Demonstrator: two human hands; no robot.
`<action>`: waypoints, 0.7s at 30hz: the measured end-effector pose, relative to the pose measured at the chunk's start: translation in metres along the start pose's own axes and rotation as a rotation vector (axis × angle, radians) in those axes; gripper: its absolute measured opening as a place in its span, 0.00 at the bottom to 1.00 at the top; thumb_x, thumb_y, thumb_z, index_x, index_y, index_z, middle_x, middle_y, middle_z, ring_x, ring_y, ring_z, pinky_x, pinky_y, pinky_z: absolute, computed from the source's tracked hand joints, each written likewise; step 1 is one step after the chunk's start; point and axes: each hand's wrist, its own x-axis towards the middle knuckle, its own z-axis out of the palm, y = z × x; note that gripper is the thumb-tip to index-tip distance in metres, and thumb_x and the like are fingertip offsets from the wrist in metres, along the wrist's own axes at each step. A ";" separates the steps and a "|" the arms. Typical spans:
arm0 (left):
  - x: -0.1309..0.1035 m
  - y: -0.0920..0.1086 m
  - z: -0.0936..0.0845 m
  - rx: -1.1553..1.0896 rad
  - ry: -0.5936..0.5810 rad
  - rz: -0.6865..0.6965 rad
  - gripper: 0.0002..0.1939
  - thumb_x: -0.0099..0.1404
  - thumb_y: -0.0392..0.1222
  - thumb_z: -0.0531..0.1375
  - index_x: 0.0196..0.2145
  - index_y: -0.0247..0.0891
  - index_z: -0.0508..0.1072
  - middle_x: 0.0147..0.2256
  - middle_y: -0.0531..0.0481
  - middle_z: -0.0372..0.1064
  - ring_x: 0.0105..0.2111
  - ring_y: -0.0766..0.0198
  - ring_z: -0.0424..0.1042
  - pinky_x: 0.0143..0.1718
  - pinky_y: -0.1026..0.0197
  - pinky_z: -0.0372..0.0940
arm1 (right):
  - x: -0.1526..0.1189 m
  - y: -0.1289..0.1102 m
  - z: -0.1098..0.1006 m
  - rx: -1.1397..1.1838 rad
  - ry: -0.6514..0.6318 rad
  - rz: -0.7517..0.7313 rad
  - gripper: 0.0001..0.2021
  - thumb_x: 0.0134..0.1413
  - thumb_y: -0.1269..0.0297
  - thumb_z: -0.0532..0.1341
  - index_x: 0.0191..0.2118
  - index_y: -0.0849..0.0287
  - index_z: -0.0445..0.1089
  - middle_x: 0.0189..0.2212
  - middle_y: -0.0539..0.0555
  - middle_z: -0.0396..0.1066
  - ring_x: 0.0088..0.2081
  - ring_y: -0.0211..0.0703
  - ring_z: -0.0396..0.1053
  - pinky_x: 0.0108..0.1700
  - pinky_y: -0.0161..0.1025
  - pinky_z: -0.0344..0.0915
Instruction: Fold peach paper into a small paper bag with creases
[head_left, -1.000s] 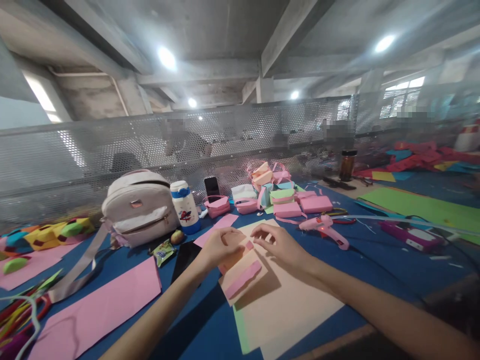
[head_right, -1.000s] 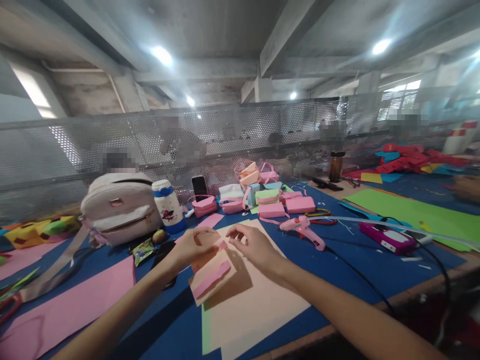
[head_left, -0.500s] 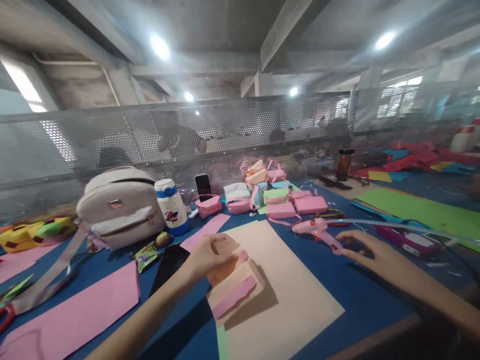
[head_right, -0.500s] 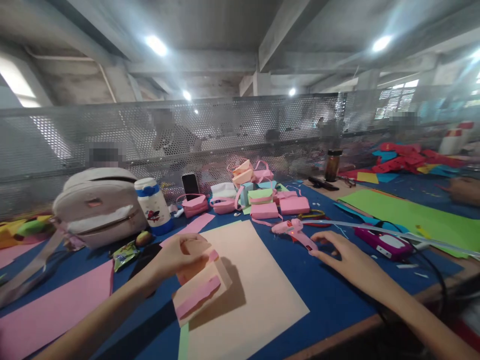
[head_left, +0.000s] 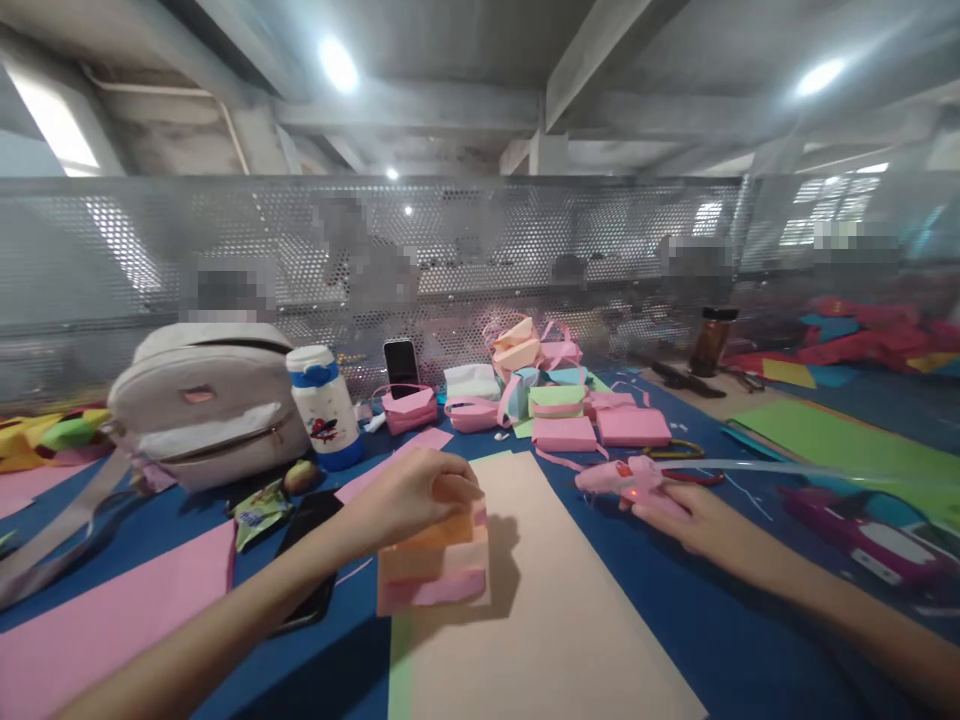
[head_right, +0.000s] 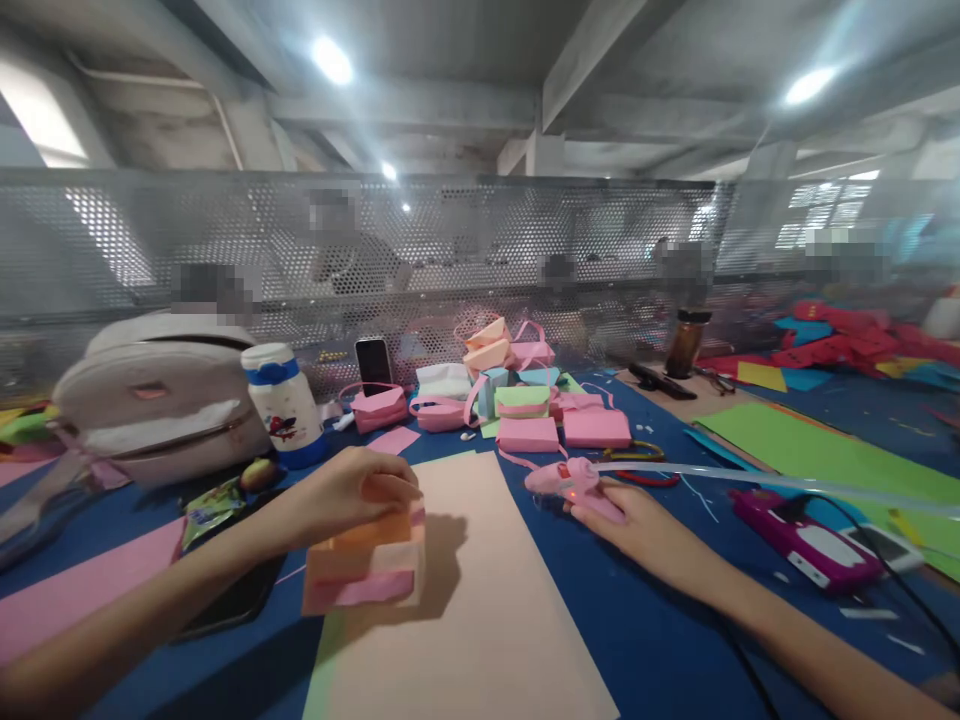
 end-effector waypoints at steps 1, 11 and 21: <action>0.004 -0.003 -0.001 0.010 -0.003 -0.007 0.11 0.50 0.31 0.59 0.30 0.40 0.79 0.31 0.53 0.78 0.32 0.60 0.74 0.32 0.65 0.62 | -0.001 -0.007 -0.001 0.021 -0.039 0.011 0.26 0.56 0.40 0.56 0.43 0.57 0.78 0.41 0.57 0.79 0.41 0.58 0.75 0.46 0.47 0.70; 0.028 -0.004 0.004 0.047 -0.140 -0.036 0.11 0.47 0.35 0.64 0.31 0.41 0.81 0.29 0.54 0.78 0.30 0.59 0.75 0.27 0.67 0.61 | 0.005 -0.060 0.015 0.143 -0.172 -0.118 0.25 0.56 0.41 0.57 0.44 0.57 0.78 0.42 0.59 0.77 0.44 0.58 0.73 0.51 0.48 0.68; 0.027 0.005 0.004 0.089 -0.153 -0.029 0.11 0.48 0.34 0.62 0.31 0.41 0.81 0.29 0.53 0.77 0.32 0.57 0.74 0.28 0.65 0.60 | 0.010 -0.063 0.024 0.094 -0.266 -0.280 0.20 0.62 0.47 0.55 0.45 0.54 0.77 0.44 0.56 0.77 0.45 0.55 0.72 0.49 0.46 0.66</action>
